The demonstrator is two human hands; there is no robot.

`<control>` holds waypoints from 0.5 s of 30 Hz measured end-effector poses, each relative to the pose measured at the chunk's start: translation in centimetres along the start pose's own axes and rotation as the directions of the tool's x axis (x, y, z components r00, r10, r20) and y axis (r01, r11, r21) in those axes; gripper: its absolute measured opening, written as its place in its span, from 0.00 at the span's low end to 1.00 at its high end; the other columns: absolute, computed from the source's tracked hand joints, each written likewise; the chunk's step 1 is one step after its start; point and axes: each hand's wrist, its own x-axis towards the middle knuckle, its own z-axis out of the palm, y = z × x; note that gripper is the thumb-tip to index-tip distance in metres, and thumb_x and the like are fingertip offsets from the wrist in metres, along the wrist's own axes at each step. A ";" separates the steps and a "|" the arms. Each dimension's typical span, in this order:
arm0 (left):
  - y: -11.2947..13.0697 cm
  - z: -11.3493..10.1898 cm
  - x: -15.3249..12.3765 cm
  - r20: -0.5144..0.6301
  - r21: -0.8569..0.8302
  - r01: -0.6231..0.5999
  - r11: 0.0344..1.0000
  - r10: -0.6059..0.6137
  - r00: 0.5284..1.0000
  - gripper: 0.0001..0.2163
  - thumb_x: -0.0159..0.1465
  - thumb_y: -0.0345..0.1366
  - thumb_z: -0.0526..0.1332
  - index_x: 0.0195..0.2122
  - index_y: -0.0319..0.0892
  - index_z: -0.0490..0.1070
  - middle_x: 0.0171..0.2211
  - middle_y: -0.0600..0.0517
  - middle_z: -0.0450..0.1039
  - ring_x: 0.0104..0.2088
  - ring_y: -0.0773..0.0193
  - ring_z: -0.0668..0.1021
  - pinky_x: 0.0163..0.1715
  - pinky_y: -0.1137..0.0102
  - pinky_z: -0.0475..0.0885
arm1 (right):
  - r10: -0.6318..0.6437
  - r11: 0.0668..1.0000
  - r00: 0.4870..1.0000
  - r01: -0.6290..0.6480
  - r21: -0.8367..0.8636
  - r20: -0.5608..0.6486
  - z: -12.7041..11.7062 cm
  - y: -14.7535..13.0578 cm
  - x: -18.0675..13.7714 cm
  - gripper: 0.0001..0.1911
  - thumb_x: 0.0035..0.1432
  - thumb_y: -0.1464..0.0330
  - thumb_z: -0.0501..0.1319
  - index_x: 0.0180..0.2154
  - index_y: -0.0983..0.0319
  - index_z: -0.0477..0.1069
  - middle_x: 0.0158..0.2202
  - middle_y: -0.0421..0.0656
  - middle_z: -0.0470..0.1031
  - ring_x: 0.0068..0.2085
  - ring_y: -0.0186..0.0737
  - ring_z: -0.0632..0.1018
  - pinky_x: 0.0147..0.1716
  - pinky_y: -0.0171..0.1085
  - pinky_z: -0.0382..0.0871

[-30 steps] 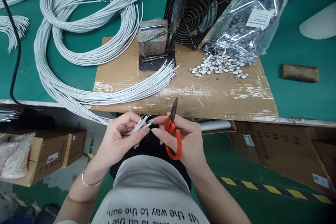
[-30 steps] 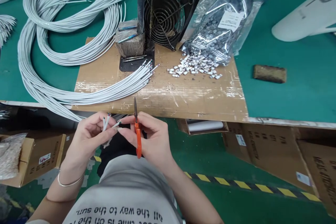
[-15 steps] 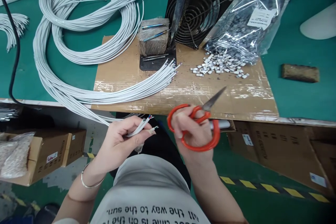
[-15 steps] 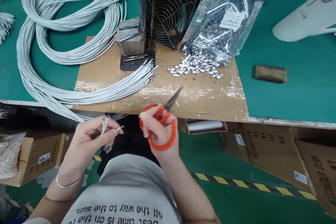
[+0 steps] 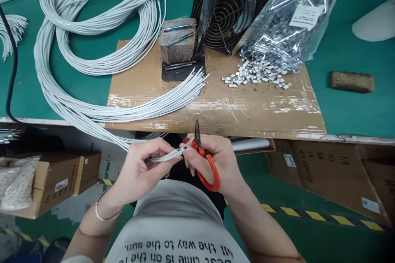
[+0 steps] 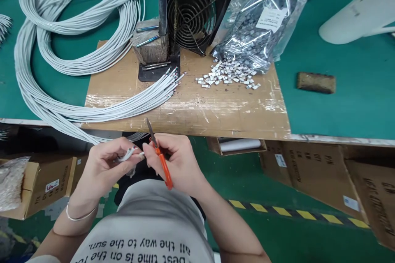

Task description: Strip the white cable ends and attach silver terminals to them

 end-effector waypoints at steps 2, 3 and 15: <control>0.0 -0.2 0.0 0.012 -0.016 0.017 1.000 -0.017 1.000 0.09 0.72 0.37 0.70 0.33 0.41 0.80 0.23 0.56 0.69 0.22 0.71 0.63 0.21 0.74 0.57 | -0.017 0.998 0.999 0.019 0.061 -0.042 -0.6 0.4 0.2 0.25 0.69 0.64 0.67 0.19 0.60 0.69 0.15 0.36 0.67 0.18 0.31 0.67 0.20 0.34 0.58; 0.0 -0.2 -0.1 0.009 -0.025 0.025 0.999 -0.024 1.000 0.09 0.72 0.37 0.70 0.33 0.41 0.80 0.22 0.57 0.68 0.22 0.71 0.63 0.21 0.74 0.57 | -0.020 0.994 0.996 0.028 0.102 -0.082 -1.0 0.6 0.3 0.26 0.71 0.64 0.64 0.18 0.59 0.68 0.14 0.36 0.66 0.17 0.31 0.67 0.19 0.34 0.58; 0.9 0.5 0.6 -0.146 -0.057 0.023 0.998 -0.031 0.989 0.03 0.65 0.30 0.70 0.34 0.42 0.85 0.18 0.58 0.69 0.19 0.73 0.63 0.17 0.79 0.58 | -0.086 0.902 0.996 0.095 -0.421 0.040 -1.9 0.7 -1.7 0.21 0.62 0.66 0.72 0.24 0.60 0.64 0.24 0.35 0.65 0.25 0.30 0.64 0.24 0.34 0.56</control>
